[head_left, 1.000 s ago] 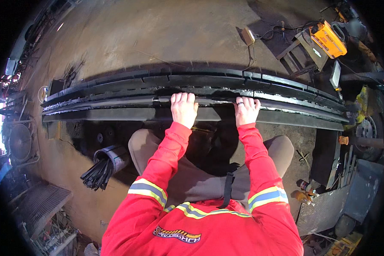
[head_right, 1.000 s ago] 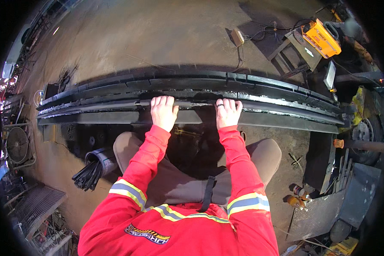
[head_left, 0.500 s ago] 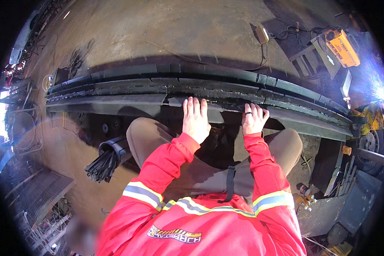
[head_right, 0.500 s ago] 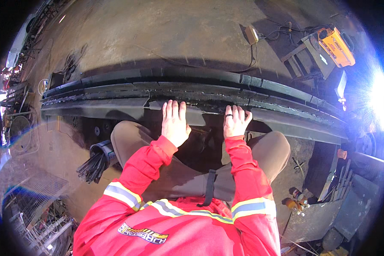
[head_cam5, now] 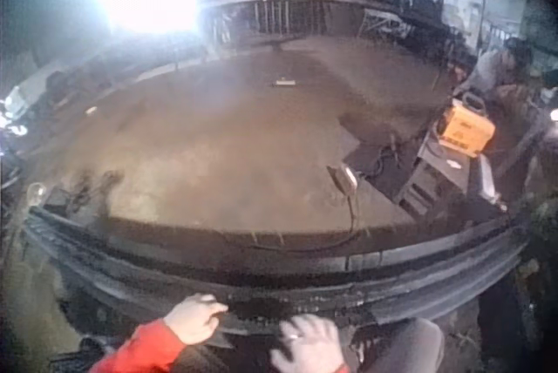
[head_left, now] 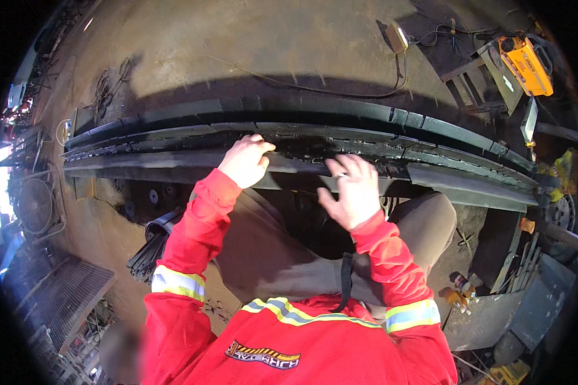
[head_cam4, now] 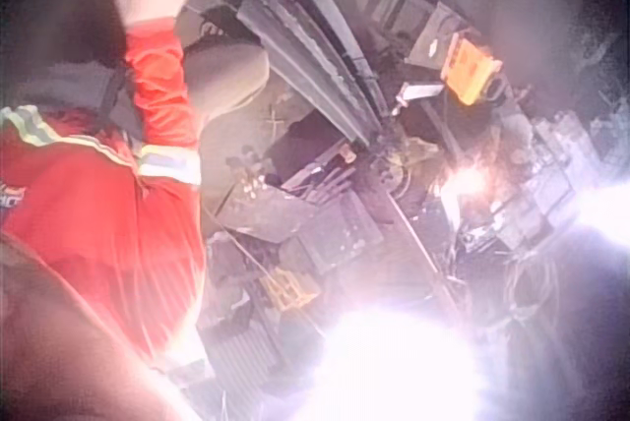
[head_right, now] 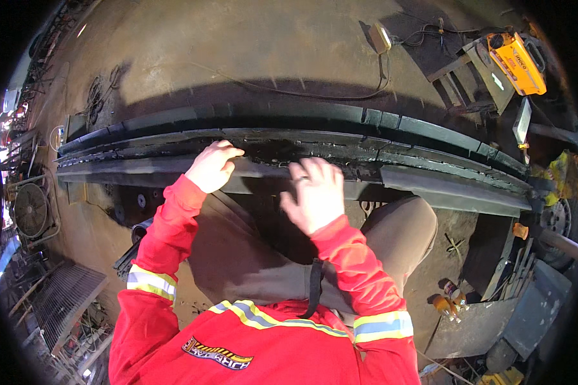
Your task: The person walks to a workbench in a workshop and kneels to assemble a metal frame. They use a utility knife to clean the edges of the metal bars and then secure them together using black zip ties, tightening them by hand.
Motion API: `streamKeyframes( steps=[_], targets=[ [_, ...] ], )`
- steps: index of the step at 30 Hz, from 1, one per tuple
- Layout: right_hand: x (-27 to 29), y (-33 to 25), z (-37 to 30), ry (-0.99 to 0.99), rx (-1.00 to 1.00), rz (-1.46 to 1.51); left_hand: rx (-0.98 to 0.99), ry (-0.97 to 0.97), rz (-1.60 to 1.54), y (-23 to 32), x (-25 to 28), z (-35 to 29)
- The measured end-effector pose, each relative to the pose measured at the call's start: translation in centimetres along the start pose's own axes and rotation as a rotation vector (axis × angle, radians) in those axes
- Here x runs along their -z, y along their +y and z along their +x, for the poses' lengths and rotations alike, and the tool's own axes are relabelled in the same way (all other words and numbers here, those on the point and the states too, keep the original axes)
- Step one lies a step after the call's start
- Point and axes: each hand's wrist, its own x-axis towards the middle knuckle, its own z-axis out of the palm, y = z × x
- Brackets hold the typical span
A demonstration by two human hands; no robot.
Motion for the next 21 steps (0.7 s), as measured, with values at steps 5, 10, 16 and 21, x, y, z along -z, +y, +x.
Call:
streamKeyframes(
  steps=[5,10,16,21],
  targets=[
    [-3.7,-3.8,4.6,-0.276,-0.067,0.166,-0.005,-0.028,0.050,1.0,-0.3,1.1],
    [-3.7,-4.8,6.6,-0.476,-0.103,-0.022,-0.103,0.065,-0.069,0.3,-1.1,1.7],
    [-5.8,-5.2,7.2,-0.378,-0.220,-0.008,-0.020,0.039,-0.002,0.4,-1.6,2.7],
    [-6.2,-5.1,7.1,-0.300,-0.267,0.038,0.004,0.100,0.147,1.3,-2.8,3.3]
  ],
)
